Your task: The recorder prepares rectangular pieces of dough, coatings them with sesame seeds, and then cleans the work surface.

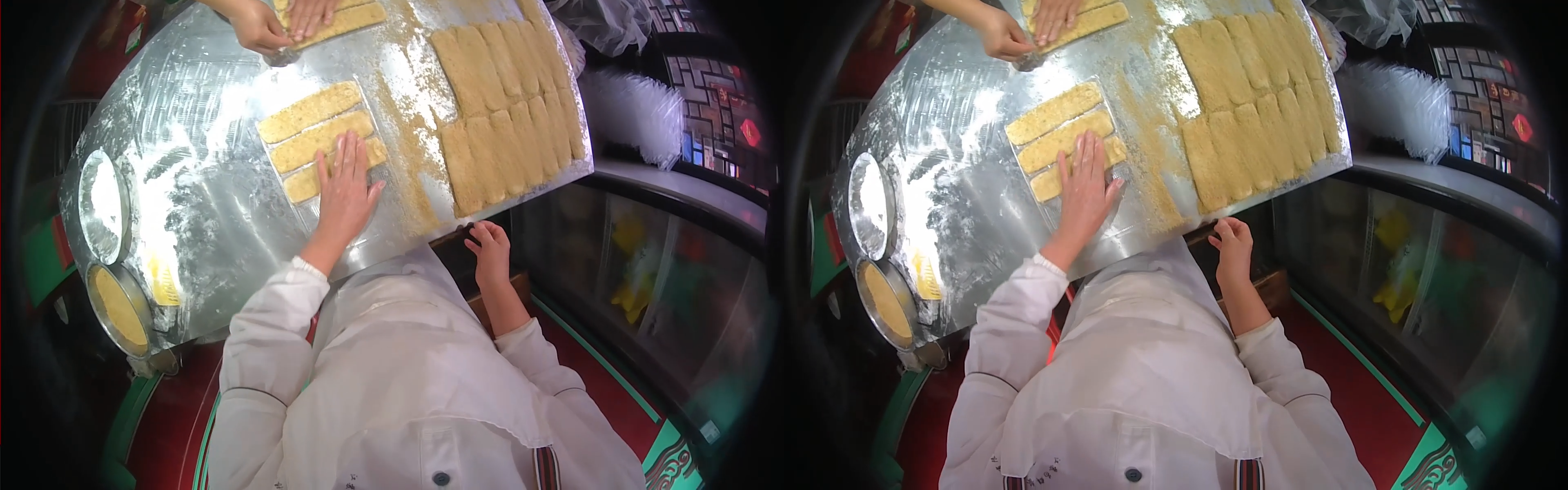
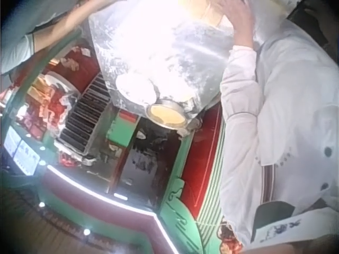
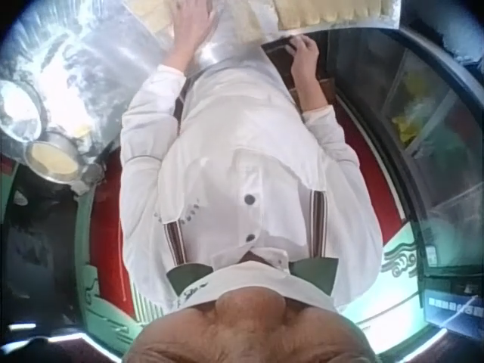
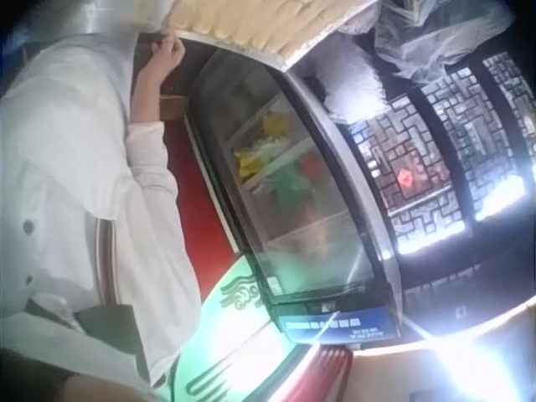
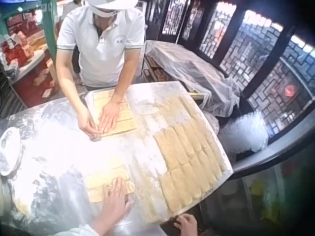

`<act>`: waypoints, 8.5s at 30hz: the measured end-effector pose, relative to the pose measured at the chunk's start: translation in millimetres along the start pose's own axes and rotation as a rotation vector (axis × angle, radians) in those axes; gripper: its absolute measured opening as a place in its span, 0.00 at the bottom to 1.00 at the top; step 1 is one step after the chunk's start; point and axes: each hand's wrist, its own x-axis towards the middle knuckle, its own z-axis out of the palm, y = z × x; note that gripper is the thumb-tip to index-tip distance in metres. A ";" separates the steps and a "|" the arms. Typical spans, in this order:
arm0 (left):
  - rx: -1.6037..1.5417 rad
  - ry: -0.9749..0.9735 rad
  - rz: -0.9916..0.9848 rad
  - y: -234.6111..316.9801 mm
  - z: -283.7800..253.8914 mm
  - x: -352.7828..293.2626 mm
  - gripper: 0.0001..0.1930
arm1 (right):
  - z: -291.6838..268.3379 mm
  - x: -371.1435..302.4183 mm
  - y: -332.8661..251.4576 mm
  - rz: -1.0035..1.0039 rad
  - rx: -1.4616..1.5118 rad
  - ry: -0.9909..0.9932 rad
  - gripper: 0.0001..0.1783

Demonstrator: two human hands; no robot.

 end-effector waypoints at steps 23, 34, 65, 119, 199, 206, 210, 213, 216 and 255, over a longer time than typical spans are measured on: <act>-0.324 0.234 -0.134 -58.0 -30.6 -68.8 0.21 | 36.4 38.6 -27.6 0.129 -0.248 0.067 0.12; -0.683 0.290 -0.572 -75.4 -28.8 -103.5 0.23 | 68.3 -4.5 -166.4 -0.824 -0.583 -0.053 0.08; -0.687 0.210 -0.555 -65.8 -17.4 -113.5 0.26 | 149.7 2.8 -56.4 -0.138 -0.374 -0.783 0.19; -0.331 0.365 -0.429 -80.0 0.9 -51.1 0.40 | 121.5 77.1 -83.1 -0.806 -0.517 -0.671 0.16; -0.718 0.241 -0.690 -35.9 -5.1 -103.2 0.22 | 125.5 31.0 -82.1 -0.181 -0.312 -0.938 0.13; -0.710 0.253 -0.741 -28.1 -3.2 -98.5 0.24 | 130.6 49.9 -72.5 -0.211 -0.480 -0.954 0.15; -0.695 0.272 -0.728 -28.4 2.2 -98.5 0.24 | 140.9 40.5 -67.3 -0.224 -0.439 -0.995 0.17; -0.654 0.292 -0.721 -28.6 6.6 -100.8 0.24 | 147.6 39.7 -59.0 -0.230 -0.448 -1.025 0.18; -0.636 0.314 -0.702 -26.5 5.6 -101.1 0.24 | 150.9 36.0 -56.3 -0.291 -0.447 -1.040 0.17; -0.088 -0.117 -0.365 15.9 -0.5 -94.9 0.40 | 89.5 38.2 -64.1 -1.292 -1.155 -0.838 0.41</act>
